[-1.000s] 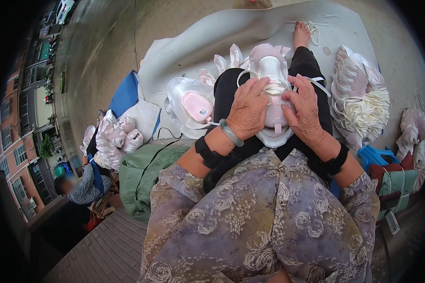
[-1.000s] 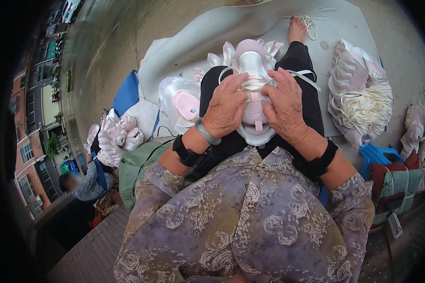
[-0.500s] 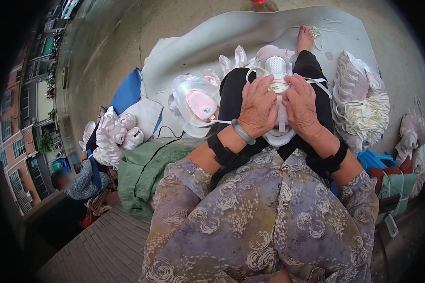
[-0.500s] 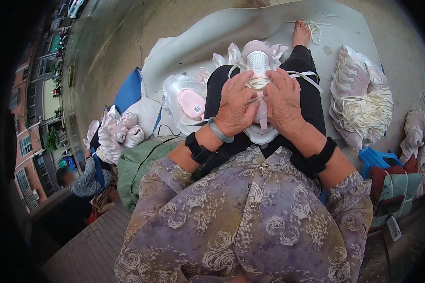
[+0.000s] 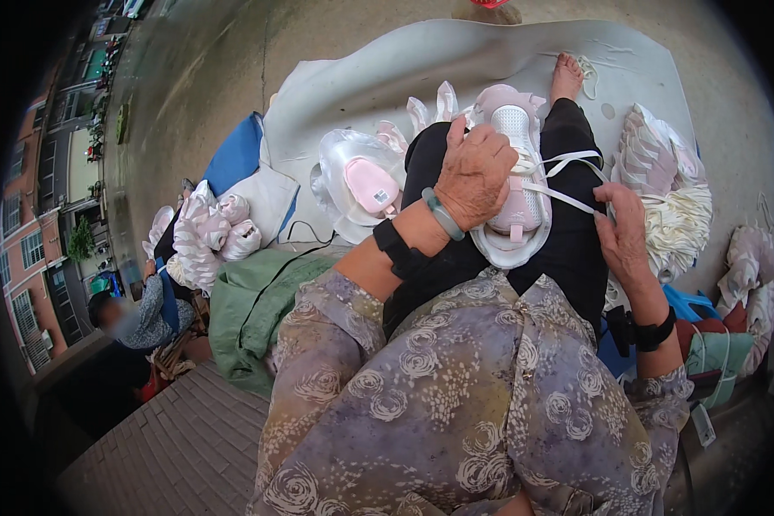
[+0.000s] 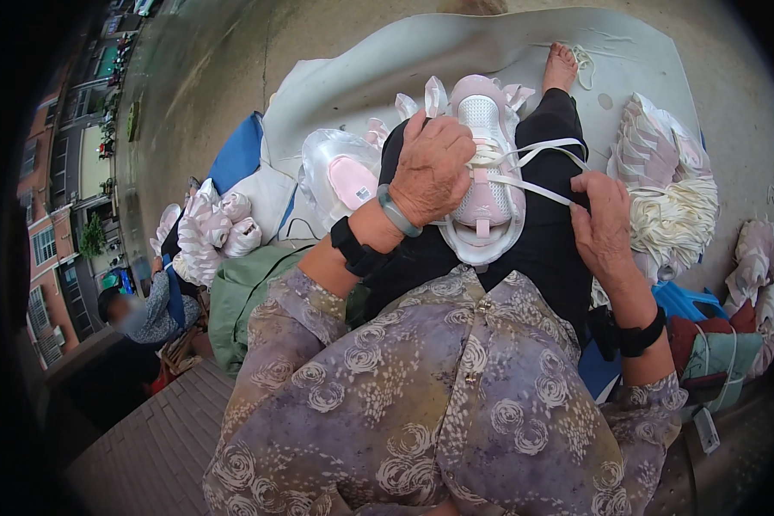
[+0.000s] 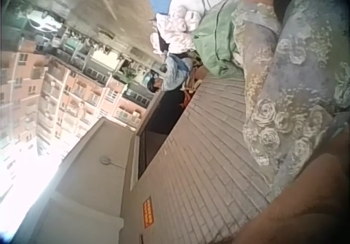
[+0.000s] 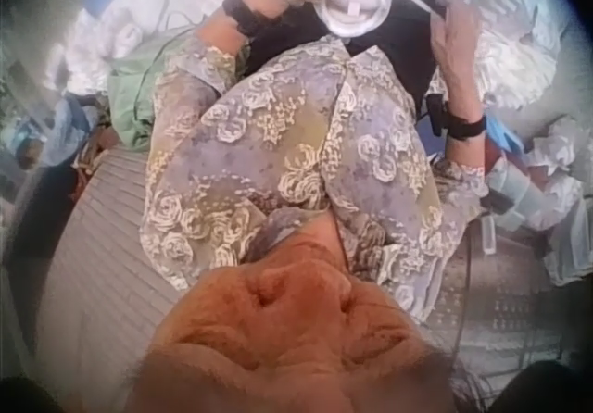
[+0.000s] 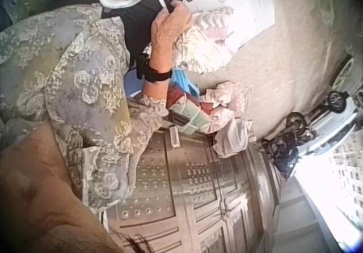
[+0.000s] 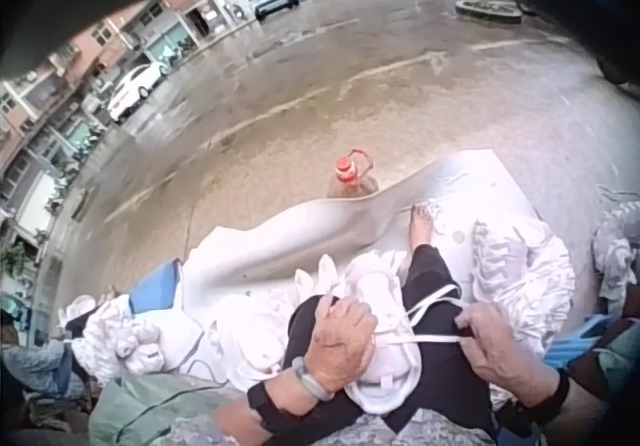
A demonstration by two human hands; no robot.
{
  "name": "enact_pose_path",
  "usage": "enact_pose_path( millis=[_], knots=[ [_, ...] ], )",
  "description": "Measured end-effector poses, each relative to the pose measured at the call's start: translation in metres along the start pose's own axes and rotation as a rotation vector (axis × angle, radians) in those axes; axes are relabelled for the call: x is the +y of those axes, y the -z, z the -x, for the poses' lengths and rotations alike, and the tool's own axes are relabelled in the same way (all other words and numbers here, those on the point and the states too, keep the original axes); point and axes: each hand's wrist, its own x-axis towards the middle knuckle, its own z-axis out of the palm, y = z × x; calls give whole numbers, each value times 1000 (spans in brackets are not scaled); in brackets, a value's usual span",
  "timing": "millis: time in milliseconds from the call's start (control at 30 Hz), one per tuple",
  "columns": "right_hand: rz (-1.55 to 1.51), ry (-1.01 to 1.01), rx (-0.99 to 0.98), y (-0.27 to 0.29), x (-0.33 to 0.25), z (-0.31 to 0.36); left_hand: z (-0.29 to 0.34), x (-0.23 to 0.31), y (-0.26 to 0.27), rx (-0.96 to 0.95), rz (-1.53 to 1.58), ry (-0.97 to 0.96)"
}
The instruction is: The recorder is threading laces into multiple pairs of white and pink athletic shoes.
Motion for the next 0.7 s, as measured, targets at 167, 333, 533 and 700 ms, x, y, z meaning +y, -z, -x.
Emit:
enact_pose_path(
  millis=[167,333,533,700],
  knots=[
    [206,199,-53,-22,-38,-23,5,-2,6,-107,39,131],
    [234,252,-50,-36,-32,-22,6,-27,36,-274,39,80],
    [223,268,-91,-33,-32,-26,12,-43,30,23,-252,97],
    [329,264,32,-17,-28,-19,18,-39,2,349,478,666]
  ],
)
